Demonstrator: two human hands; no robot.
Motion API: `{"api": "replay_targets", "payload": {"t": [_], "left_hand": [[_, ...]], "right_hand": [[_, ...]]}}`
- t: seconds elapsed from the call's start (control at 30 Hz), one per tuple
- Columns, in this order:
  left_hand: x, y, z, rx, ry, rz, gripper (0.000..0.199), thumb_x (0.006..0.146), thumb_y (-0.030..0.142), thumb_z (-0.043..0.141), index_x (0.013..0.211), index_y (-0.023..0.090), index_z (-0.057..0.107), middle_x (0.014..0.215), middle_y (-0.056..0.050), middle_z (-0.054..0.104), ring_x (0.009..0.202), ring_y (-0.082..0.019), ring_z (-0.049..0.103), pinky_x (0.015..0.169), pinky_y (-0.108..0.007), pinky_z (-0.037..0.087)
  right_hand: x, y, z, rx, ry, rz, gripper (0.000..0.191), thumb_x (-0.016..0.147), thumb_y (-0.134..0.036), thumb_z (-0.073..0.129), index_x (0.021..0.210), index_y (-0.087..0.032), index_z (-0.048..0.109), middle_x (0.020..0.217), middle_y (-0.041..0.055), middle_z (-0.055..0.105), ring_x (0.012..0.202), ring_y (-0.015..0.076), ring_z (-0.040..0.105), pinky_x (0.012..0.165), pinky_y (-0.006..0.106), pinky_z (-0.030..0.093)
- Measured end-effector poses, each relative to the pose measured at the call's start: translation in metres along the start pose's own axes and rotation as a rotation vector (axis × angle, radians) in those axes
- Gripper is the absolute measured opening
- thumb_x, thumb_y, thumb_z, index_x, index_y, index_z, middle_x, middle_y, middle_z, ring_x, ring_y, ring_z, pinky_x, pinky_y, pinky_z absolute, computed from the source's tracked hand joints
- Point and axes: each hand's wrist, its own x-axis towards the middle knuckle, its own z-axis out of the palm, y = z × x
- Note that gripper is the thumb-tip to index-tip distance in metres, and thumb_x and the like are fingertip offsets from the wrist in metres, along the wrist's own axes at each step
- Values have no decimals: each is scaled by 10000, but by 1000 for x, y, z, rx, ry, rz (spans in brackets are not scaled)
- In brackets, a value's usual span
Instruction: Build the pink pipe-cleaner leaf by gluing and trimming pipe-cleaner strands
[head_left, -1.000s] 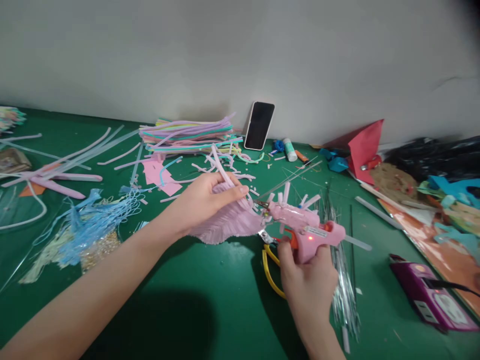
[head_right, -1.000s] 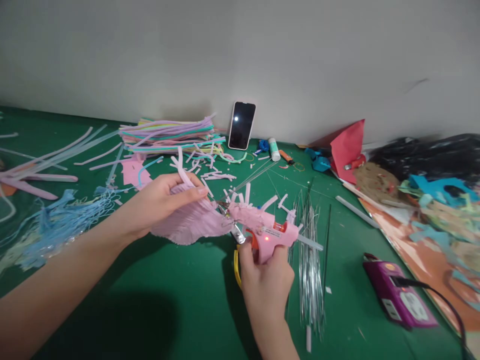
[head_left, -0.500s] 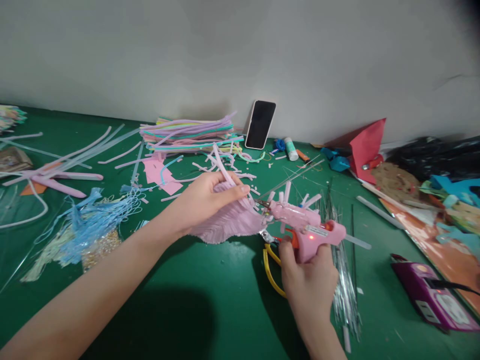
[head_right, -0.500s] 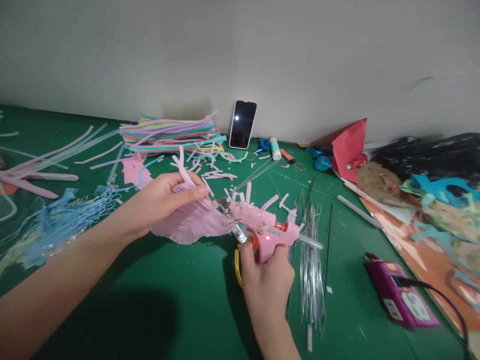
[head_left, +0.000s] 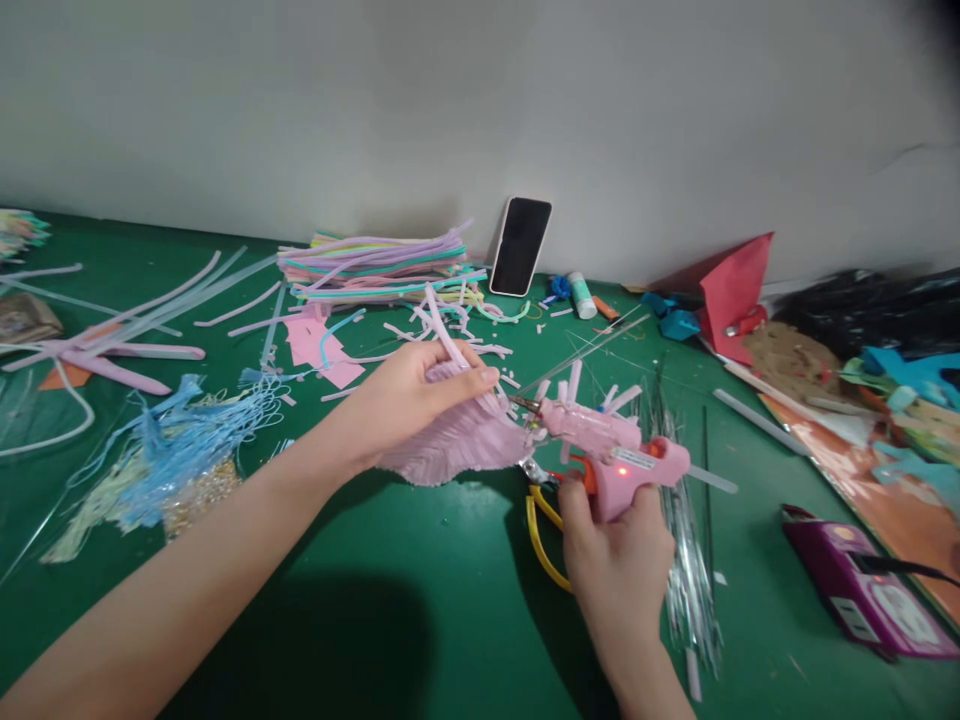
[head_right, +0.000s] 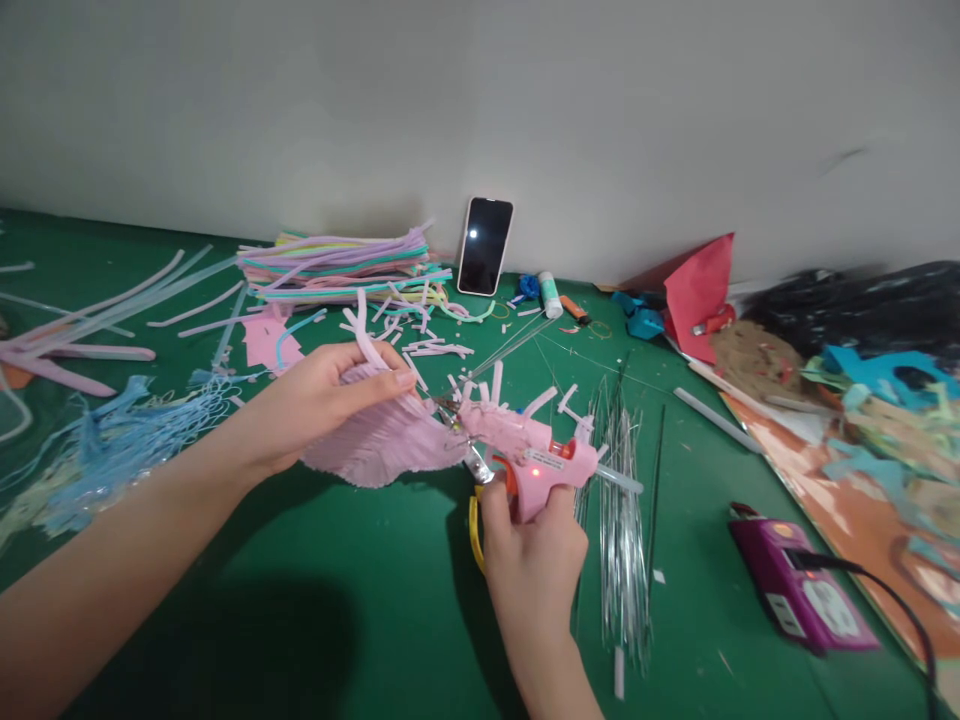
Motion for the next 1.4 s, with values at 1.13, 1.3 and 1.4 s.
{"api": "replay_targets", "payload": {"t": [1.13,1.3,1.4], "left_hand": [[1,-2,1,-34,-12,7,256,831,459,630,833,209,684,933,-14,718,907,-204,646,869,-338,447],[2,-3,1,-33,-18,1,270,828,471,633,827,206,682,936,-18,717,915,-211,642,883,-349,444],[3,-4,0,-35,-25,8,274,835,478,627,833,209,683,950,-17,718,926,-212,639,900,-355,434]], "right_hand": [[1,0,1,-9,17,-21,317,635,-504,569,598,-293,336,437,0,495,398,195,465,417,292,335],[1,3,2,-15,3,-35,307,655,-508,578,628,-283,370,465,13,534,411,196,481,420,294,355],[1,4,2,-13,4,-30,301,650,-507,578,633,-279,383,468,12,536,416,200,491,423,297,361]]}}
